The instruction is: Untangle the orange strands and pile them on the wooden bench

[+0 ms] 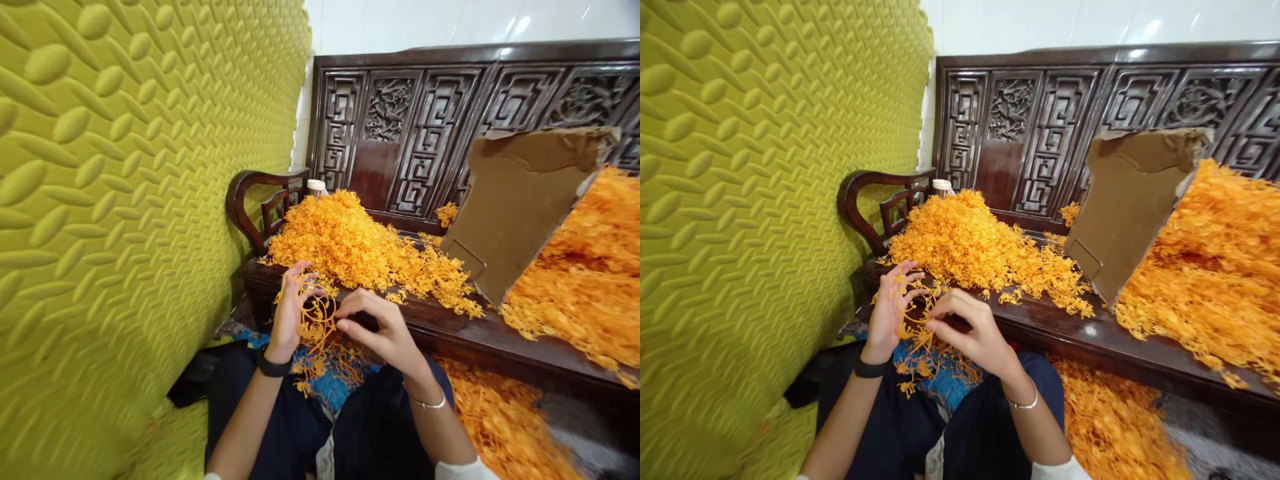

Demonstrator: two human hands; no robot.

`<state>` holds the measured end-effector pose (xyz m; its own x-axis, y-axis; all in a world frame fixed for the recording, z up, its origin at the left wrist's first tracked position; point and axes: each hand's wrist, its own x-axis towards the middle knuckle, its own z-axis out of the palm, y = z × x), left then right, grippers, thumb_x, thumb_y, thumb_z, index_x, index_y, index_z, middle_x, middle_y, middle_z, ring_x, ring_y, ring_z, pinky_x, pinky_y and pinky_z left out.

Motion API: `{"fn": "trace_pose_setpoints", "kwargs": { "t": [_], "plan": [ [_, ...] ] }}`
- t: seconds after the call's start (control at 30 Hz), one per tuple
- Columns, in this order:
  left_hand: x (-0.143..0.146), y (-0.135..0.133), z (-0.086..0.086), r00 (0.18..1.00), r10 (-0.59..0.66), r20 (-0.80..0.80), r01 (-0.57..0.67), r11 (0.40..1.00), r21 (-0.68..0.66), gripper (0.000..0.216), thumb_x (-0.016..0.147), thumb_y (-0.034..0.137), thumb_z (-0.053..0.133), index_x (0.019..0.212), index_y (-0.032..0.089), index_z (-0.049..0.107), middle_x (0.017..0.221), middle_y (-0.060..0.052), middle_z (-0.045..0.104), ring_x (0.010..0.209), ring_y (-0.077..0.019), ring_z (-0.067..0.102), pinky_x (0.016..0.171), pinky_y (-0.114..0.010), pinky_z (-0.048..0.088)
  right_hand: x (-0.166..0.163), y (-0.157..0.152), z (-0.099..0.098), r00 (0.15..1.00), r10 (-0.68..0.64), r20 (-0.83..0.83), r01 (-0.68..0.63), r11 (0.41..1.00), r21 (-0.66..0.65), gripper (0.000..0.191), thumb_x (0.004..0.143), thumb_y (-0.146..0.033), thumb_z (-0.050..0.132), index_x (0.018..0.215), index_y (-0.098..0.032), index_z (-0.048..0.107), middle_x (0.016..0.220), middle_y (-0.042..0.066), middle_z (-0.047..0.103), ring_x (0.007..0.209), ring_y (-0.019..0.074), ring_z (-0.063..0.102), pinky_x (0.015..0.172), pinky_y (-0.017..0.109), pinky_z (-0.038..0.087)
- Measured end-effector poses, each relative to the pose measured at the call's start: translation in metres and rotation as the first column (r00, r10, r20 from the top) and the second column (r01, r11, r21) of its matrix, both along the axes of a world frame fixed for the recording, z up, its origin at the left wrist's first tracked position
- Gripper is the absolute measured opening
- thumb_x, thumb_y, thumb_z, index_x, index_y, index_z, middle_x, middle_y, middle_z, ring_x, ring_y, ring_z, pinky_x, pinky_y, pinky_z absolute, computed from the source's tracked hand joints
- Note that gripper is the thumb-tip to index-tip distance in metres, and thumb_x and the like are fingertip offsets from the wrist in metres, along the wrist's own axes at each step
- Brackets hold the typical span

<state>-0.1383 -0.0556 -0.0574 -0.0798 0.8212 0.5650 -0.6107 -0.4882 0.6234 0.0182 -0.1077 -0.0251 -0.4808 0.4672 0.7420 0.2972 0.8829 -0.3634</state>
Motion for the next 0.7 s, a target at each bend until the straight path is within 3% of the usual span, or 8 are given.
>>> {"fn": "trace_pose_setpoints", "kwargs": {
  "t": [0.07, 0.2, 0.4, 0.5, 0.57, 0.63, 0.7],
  "plan": [
    [0.008, 0.009, -0.004, 0.999, 0.050, -0.003, -0.050, 0.998, -0.027, 0.057, 0.083, 0.063, 0.048, 0.118, 0.018, 0.049, 0.135, -0.012, 0.042, 0.114, -0.0239, 0.047, 0.080, -0.032, 0.050, -0.005, 0.004, -0.008, 0.992, -0.018, 0.122, 0.023, 0.999, -0.043, 0.015, 0.085, -0.030, 0.062, 0.086, -0.015, 0.057, 0.082, 0.002, 0.057, 0.076, 0.0120, 0.053, 0.070, 0.025, 0.042],
    [0.020, 0.024, -0.019, 1.000, 0.025, 0.018, -0.023, 0.994, -0.107, 0.065, 0.082, 0.068, 0.044, 0.122, 0.018, 0.046, 0.139, -0.013, 0.038, 0.120, -0.0253, 0.044, 0.081, -0.032, 0.050, -0.018, 0.028, -0.031, 0.910, -0.281, 0.304, 0.304, 0.952, -0.029, 0.033, 0.079, -0.043, 0.065, 0.084, -0.014, 0.049, 0.080, 0.004, 0.054, 0.068, 0.0142, 0.048, 0.062, 0.028, 0.036],
    [0.022, 0.031, -0.034, 0.993, -0.068, 0.099, 0.086, 0.976, -0.198, 0.058, 0.087, 0.063, 0.041, 0.126, 0.020, 0.044, 0.144, -0.011, 0.033, 0.129, -0.0253, 0.038, 0.090, -0.034, 0.047, -0.019, 0.060, -0.053, 0.975, -0.136, 0.176, 0.164, 0.974, -0.155, 0.019, 0.081, -0.024, 0.065, 0.092, -0.014, 0.052, 0.088, 0.004, 0.055, 0.077, 0.0130, 0.051, 0.069, 0.024, 0.039],
    [0.013, 0.029, -0.040, 0.991, -0.130, 0.014, 0.131, 0.988, -0.082, 0.049, 0.086, 0.054, 0.050, 0.126, 0.025, 0.046, 0.149, -0.006, 0.024, 0.133, -0.0258, 0.030, 0.094, -0.036, 0.044, -0.012, 0.059, -0.052, 0.983, -0.111, 0.149, 0.131, 0.982, -0.134, 0.011, 0.082, -0.022, 0.062, 0.087, -0.015, 0.055, 0.088, 0.003, 0.054, 0.076, 0.0119, 0.050, 0.069, 0.024, 0.040],
    [-0.001, 0.030, -0.044, 0.985, -0.132, -0.106, 0.141, 0.987, 0.072, 0.055, 0.085, 0.058, 0.049, 0.131, 0.028, 0.044, 0.151, -0.005, 0.020, 0.135, -0.0278, 0.026, 0.098, -0.041, 0.041, -0.002, 0.055, -0.048, 0.991, -0.087, 0.102, 0.104, 0.979, -0.173, 0.008, 0.085, -0.023, 0.058, 0.084, -0.016, 0.056, 0.085, 0.003, 0.055, 0.075, 0.0116, 0.052, 0.069, 0.024, 0.042],
    [-0.019, 0.035, -0.047, 0.981, 0.013, -0.192, 0.035, 0.969, 0.245, 0.080, 0.074, 0.077, 0.043, 0.136, 0.027, 0.042, 0.148, -0.008, 0.027, 0.135, -0.0306, 0.026, 0.105, -0.045, 0.032, 0.011, 0.050, -0.043, 0.997, -0.071, 0.015, 0.072, 0.958, -0.276, 0.010, 0.088, -0.026, 0.055, 0.087, -0.017, 0.055, 0.079, 0.001, 0.058, 0.072, 0.0118, 0.055, 0.067, 0.024, 0.044],
    [-0.036, 0.041, -0.049, 0.952, 0.166, -0.259, -0.060, 0.926, 0.373, 0.087, 0.070, 0.085, 0.032, 0.123, 0.021, 0.057, 0.136, -0.011, 0.045, 0.130, -0.0328, 0.033, 0.108, -0.047, 0.023, 0.025, 0.047, -0.039, 0.991, -0.108, -0.076, 0.074, 0.932, -0.356, 0.013, 0.089, -0.030, 0.053, 0.091, -0.017, 0.053, 0.077, 0.001, 0.059, 0.070, 0.0122, 0.057, 0.064, 0.024, 0.045]
  ]
}}
